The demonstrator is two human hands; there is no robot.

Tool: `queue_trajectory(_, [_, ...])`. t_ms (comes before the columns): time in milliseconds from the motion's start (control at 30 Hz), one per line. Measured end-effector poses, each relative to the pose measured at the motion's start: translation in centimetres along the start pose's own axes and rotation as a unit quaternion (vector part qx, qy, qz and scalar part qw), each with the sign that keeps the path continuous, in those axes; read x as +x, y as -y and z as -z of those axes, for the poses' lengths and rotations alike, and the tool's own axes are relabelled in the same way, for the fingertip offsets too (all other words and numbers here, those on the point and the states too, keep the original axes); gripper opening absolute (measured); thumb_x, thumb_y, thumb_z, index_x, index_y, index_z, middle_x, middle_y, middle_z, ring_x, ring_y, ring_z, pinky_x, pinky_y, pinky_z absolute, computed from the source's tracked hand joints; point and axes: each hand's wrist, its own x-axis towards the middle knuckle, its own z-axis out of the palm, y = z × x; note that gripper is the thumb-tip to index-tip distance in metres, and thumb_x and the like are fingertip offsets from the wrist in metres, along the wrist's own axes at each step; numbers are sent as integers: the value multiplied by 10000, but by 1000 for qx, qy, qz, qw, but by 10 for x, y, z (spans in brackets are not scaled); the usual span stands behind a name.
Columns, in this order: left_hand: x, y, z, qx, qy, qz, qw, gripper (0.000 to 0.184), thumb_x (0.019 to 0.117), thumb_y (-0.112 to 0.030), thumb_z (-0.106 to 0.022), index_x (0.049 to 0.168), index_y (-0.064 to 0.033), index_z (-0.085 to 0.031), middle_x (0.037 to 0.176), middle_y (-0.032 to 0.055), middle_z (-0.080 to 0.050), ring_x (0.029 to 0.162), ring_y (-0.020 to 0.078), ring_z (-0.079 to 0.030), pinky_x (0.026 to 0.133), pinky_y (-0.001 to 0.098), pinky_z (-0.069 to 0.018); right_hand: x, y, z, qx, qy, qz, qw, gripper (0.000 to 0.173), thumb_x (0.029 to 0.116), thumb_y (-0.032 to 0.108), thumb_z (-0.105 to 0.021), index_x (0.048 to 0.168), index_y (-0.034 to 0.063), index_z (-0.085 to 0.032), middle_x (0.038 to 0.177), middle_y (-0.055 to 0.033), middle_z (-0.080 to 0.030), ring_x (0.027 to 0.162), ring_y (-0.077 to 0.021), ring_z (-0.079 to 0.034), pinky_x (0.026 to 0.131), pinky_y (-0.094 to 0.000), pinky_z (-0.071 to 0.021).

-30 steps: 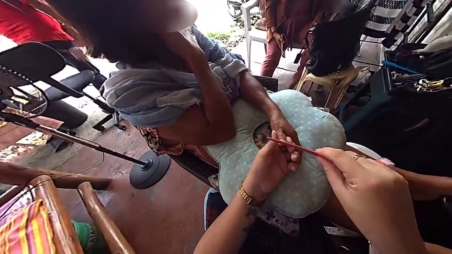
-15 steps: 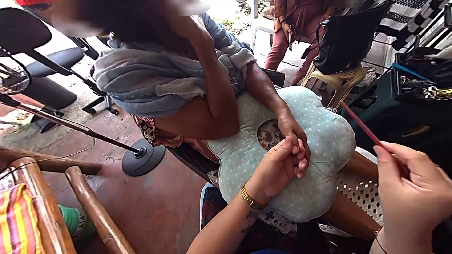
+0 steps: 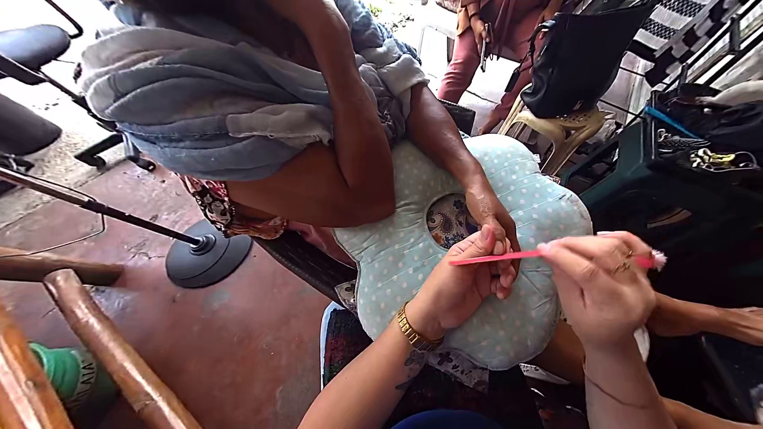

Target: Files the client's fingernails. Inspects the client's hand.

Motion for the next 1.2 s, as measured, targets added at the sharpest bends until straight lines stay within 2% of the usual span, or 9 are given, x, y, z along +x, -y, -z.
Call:
queue_trajectory(133, [-1, -3, 0, -16, 1, 15, 1000, 379, 1102, -321, -374, 847, -121, -572, 808, 17, -589, 720, 106, -611, 650, 230, -530, 11, -36, -4, 20, -65, -70, 995, 116, 993, 143, -686, 1020, 62, -763, 1003, -77, -734, 1025, -161, -678, 930, -341, -520])
queue_trajectory(200, [0, -2, 3, -25, 14, 12, 1000, 362, 1099, -324, -390, 866, -118, -576, 811, 20, -592, 721, 107, -613, 649, 228, -529, 14, -29, -4, 92, -28, -39, 995, 104, 1013, 181, -658, 1025, 136, -750, 1056, -11, -704, 1089, -124, -640, 979, -332, -498])
queue_trajectory(267, [0, -1, 6, -33, 36, 4, 999, 348, 1094, -339, -427, 896, -110, -599, 825, 25, -612, 736, 107, -623, 664, 228, -527, 17, -15, -11, 134, 35, 9, 990, 102, 1008, 173, -655, 1000, 174, -757, 1073, -11, -694, 1137, -143, -614, 1082, -399, -418])
queue_trajectory(400, [-2, -3, 1, -31, 5, 15, 999, 355, 1099, -300, -377, 881, -113, -584, 798, 22, -603, 705, 98, -614, 637, 219, -526, 25, -33, -24, 58, 12, -2, 998, 112, 991, 146, -682, 1001, 93, -781, 1054, -107, -723, 1090, -211, -649, 1002, -402, -447])
queue_trajectory(567, [-1, -4, 0, -11, -1, 9, 1000, 367, 1103, -266, -363, 897, -77, -601, 823, 43, -627, 695, 106, -626, 628, 221, -536, 31, -33, -32, 131, 63, 33, 989, 130, 1008, 141, -647, 1003, 93, -768, 1114, -86, -724, 1211, -213, -626, 1098, -427, -428])
queue_trajectory(700, [-2, -4, -2, -12, -11, 18, 1000, 380, 1106, -242, -341, 899, -70, -609, 825, 42, -633, 684, 94, -620, 612, 211, -529, 42, -45, -25, 116, 70, 30, 990, 133, 1004, 117, -653, 1020, 44, -763, 1128, -134, -716, 1215, -241, -635, 1076, -395, -485])
queue_trajectory(833, [-1, -1, 4, -27, 21, 18, 999, 338, 1099, -282, -384, 920, -78, -585, 815, 30, -603, 673, 90, -602, 605, 206, -513, 47, -33, -17, 173, 151, 87, 969, 142, 993, 97, -641, 983, 65, -779, 1082, -114, -732, 1173, -230, -657, 1028, -385, -521])
queue_trajectory(1033, [-2, -1, 3, -30, 20, 12, 999, 323, 1096, -262, -374, 902, -102, -578, 808, 29, -606, 672, 86, -593, 587, 200, -489, 55, -35, -14, 188, 186, 106, 959, 153, 988, 86, -636, 969, 54, -784, 1056, -118, -732, 1169, -238, -657, 1058, -383, -506])
queue_trajectory(1200, [-3, -3, 2, -30, 10, 14, 999, 338, 1101, -262, -352, 882, -114, -563, 792, 17, -591, 667, 81, -585, 590, 197, -489, 58, -39, -22, 119, 145, 89, 978, 155, 994, 62, -630, 975, 22, -779, 1067, -160, -731, 1137, -258, -666, 1024, -375, -504])
